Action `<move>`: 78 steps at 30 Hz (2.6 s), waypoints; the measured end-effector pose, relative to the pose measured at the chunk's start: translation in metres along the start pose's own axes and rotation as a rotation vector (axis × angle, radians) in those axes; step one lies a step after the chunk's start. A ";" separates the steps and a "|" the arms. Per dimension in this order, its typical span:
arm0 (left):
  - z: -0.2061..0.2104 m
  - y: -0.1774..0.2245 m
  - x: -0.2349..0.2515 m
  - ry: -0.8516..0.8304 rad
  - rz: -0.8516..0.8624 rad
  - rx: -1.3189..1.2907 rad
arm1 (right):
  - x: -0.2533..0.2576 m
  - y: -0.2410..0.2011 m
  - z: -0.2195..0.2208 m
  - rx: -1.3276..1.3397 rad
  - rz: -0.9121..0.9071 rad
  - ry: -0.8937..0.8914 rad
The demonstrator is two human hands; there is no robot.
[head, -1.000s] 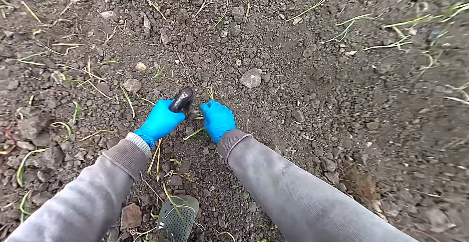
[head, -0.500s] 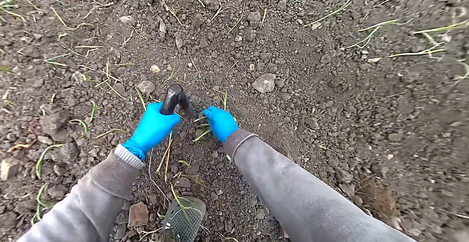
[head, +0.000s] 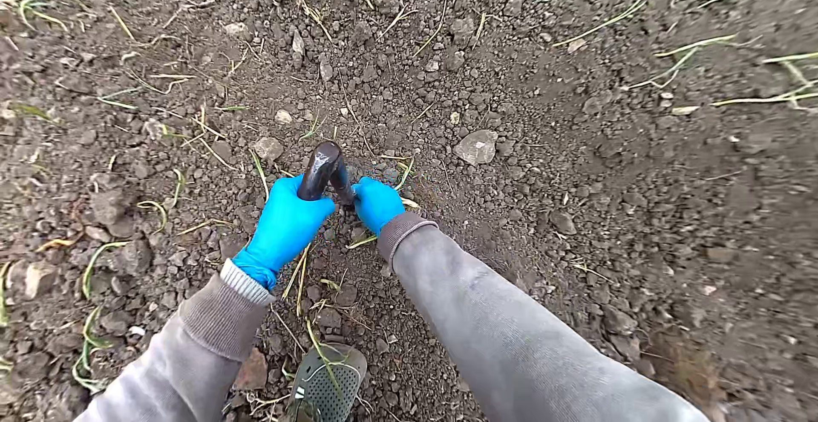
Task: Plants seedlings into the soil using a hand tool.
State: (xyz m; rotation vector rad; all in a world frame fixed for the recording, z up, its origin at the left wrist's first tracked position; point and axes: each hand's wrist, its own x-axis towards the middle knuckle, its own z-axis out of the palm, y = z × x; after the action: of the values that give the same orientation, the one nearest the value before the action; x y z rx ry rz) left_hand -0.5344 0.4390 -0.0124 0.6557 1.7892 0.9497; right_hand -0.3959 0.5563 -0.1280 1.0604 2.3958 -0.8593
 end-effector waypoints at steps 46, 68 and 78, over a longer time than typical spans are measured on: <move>0.056 -0.109 -0.279 -0.290 -0.027 0.340 | -0.464 0.062 0.231 0.333 0.587 -0.186; 0.089 -0.111 -0.253 -0.505 -0.064 0.549 | -0.354 -0.012 0.173 0.274 0.277 -0.089; 0.038 -0.079 -0.269 -0.418 0.176 0.263 | -0.356 0.001 0.213 0.329 0.317 -0.134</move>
State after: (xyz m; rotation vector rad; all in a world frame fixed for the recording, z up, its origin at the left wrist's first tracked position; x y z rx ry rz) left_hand -0.3970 0.1996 0.0485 1.1064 1.5066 0.6339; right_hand -0.1468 0.2277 -0.0878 1.4081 1.9465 -1.1882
